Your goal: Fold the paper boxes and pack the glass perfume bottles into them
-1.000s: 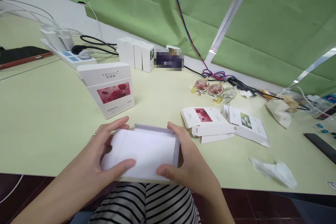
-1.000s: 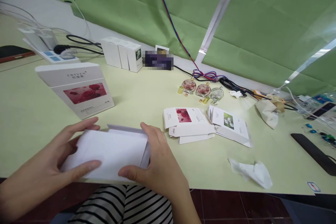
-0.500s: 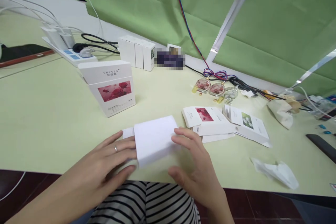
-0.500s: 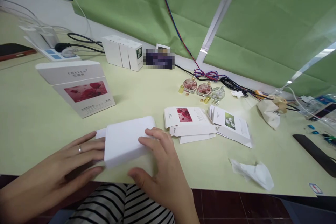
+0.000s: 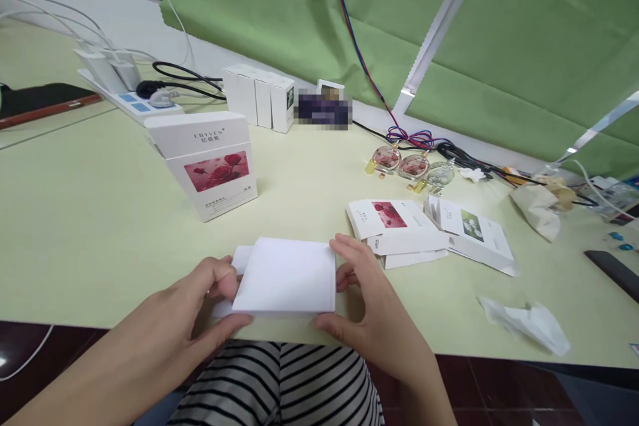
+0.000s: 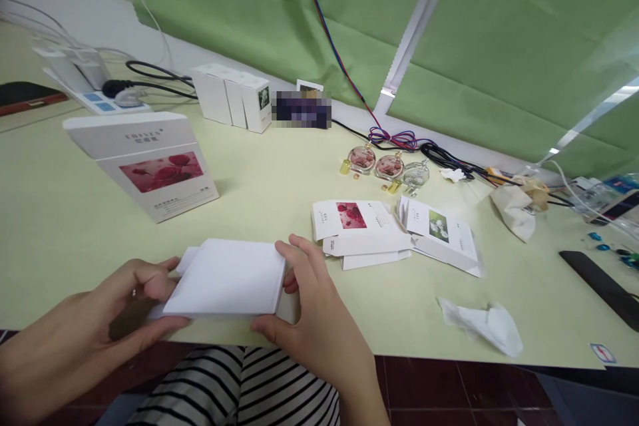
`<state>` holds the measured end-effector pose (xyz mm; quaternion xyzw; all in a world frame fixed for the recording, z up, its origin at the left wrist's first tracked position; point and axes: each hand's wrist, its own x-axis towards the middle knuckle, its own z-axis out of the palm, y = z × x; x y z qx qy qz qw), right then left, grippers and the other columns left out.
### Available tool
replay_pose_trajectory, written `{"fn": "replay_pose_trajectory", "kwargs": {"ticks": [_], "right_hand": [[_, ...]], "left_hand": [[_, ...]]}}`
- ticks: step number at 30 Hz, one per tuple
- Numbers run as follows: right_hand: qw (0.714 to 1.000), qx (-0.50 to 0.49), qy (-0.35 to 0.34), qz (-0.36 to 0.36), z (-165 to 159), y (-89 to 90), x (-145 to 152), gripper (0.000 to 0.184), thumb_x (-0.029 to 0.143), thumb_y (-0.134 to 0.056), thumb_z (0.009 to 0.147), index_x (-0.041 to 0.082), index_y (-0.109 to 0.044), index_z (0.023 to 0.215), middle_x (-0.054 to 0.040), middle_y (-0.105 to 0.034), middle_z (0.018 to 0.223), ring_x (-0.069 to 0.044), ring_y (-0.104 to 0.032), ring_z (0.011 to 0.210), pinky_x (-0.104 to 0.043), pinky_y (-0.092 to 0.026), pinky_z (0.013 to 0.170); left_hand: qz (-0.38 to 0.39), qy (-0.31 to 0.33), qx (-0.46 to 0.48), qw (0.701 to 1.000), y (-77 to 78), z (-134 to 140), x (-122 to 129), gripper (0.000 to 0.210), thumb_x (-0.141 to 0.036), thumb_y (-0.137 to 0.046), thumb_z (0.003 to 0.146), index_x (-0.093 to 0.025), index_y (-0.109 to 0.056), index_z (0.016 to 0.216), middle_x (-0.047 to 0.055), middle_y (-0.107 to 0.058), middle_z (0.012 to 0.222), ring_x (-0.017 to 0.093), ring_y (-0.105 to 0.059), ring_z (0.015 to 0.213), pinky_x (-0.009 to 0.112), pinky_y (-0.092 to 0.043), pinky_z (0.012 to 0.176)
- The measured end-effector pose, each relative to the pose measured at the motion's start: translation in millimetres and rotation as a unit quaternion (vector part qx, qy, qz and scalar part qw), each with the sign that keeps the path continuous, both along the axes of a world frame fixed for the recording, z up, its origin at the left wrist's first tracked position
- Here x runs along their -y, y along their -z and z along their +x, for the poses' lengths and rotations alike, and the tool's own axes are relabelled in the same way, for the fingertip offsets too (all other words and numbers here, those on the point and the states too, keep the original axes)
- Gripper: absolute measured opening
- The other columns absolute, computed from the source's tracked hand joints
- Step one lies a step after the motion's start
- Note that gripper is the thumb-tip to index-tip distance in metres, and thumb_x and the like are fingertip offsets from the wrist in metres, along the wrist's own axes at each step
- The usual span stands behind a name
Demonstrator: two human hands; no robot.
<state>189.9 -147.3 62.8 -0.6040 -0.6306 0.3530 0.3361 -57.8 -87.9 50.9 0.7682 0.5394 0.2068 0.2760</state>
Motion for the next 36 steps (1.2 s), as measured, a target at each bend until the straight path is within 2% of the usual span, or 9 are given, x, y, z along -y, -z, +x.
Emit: {"fn": "replay_pose_trajectory", "kwargs": {"ticks": [3, 7, 13, 19, 23, 25, 30, 33, 36], "right_hand": [[0.999, -0.028, -0.01, -0.019, 3, -0.6, -1, 0.085, 0.013, -0.076, 0.069, 0.034, -0.038, 0.142, -0.0061, -0.038, 0.149, -0.017, -0.059, 0.097, -0.041, -0.052, 0.098], [0.999, -0.025, -0.011, -0.024, 3, -0.3, -5, 0.086, 0.012, -0.075, 0.069, 0.032, -0.038, 0.144, -0.0051, -0.049, 0.135, -0.017, -0.057, 0.098, -0.038, -0.054, 0.093], [0.998, 0.048, -0.026, -0.037, 4, -4.4, -8, 0.09, 0.017, -0.078, 0.07, 0.028, -0.034, 0.147, -0.0052, -0.039, 0.151, -0.022, -0.045, 0.131, -0.042, -0.041, 0.112], [0.993, 0.096, -0.066, -0.026, 9, -11.7, -10, 0.085, 0.018, -0.075, 0.074, 0.024, -0.034, 0.148, -0.0056, -0.034, 0.156, -0.019, -0.033, 0.143, -0.038, -0.035, 0.117], [0.981, 0.158, -0.098, -0.052, 3, -23.5, -17, 0.093, 0.031, -0.081, 0.07, 0.021, -0.033, 0.15, -0.009, -0.025, 0.161, -0.026, -0.022, 0.149, -0.045, -0.035, 0.117], [0.971, 0.201, -0.129, -0.029, -4, -30.6, -24, 0.1, 0.035, -0.084, 0.068, 0.016, -0.032, 0.151, -0.0135, -0.031, 0.158, -0.029, -0.025, 0.147, -0.046, -0.035, 0.116], [0.933, 0.313, -0.178, -0.021, -25, -45.8, -39, 0.107, 0.027, -0.087, 0.066, 0.002, -0.027, 0.152, -0.0215, -0.056, 0.132, -0.036, -0.05, 0.124, -0.05, -0.047, 0.104], [0.923, 0.335, -0.186, -0.035, -31, -48.9, -39, 0.106, 0.022, -0.085, 0.068, 0.0, -0.025, 0.152, -0.0232, -0.055, 0.13, -0.037, -0.051, 0.121, -0.049, -0.049, 0.101], [0.932, 0.312, -0.179, -0.036, -28, -47.1, -35, 0.101, 0.02, -0.081, 0.071, 0.003, -0.024, 0.153, -0.022, -0.051, 0.136, -0.034, -0.046, 0.127, -0.046, -0.047, 0.104]], "left_hand": [[-0.043, -0.002, 0.002, 0.999, -0.6, -2, -2, 0.029, -0.057, -0.049, 0.083, -0.029, -0.041, 0.089, -0.006, -0.067, 0.076, 0.016, -0.053, 0.048, 0.026, -0.039, 0.053], [-0.018, 0.01, 0.012, 1.0, -2.8, 0, -6, 0.027, -0.054, -0.049, 0.081, -0.029, -0.048, 0.089, -0.004, -0.069, 0.081, 0.018, -0.062, 0.062, 0.026, -0.042, 0.059], [-0.037, 0.036, -0.005, 0.999, -9.2, 2, -5, 0.026, -0.053, -0.047, 0.084, -0.028, -0.055, 0.082, -0.007, -0.066, 0.071, 0.015, -0.056, 0.055, 0.025, -0.042, 0.058], [-0.051, 0.047, -0.002, 0.998, -7.2, 1, -2, 0.029, -0.055, -0.046, 0.085, -0.029, -0.057, 0.082, -0.006, -0.067, 0.076, 0.016, -0.061, 0.065, 0.024, -0.042, 0.059], [-0.016, 0.073, 0.005, 0.997, -6.9, 1, -5, 0.029, -0.051, -0.047, 0.087, -0.027, -0.057, 0.075, -0.007, -0.064, 0.07, 0.015, -0.057, 0.06, 0.024, -0.042, 0.06], [-0.014, 0.091, 0.004, 0.996, -6.8, 0, -7, 0.028, -0.05, -0.048, 0.087, -0.027, -0.058, 0.075, -0.006, -0.064, 0.071, 0.015, -0.057, 0.061, 0.024, -0.043, 0.06], [-0.022, 0.109, 0.016, 0.994, -6.1, -3, -7, 0.023, -0.045, -0.052, 0.087, -0.026, -0.06, 0.076, -0.004, -0.066, 0.071, 0.016, -0.059, 0.062, 0.024, -0.045, 0.061], [-0.008, 0.09, 0.032, 0.995, -5.8, -3, -6, 0.025, -0.045, -0.052, 0.087, -0.026, -0.059, 0.074, -0.004, -0.065, 0.07, 0.016, -0.059, 0.062, 0.023, -0.045, 0.062], [-0.012, 0.113, 0.019, 0.993, -5.1, -5, -8, 0.025, -0.047, -0.053, 0.087, -0.026, -0.06, 0.075, -0.005, -0.066, 0.072, 0.015, -0.06, 0.064, 0.022, -0.045, 0.062]]}}
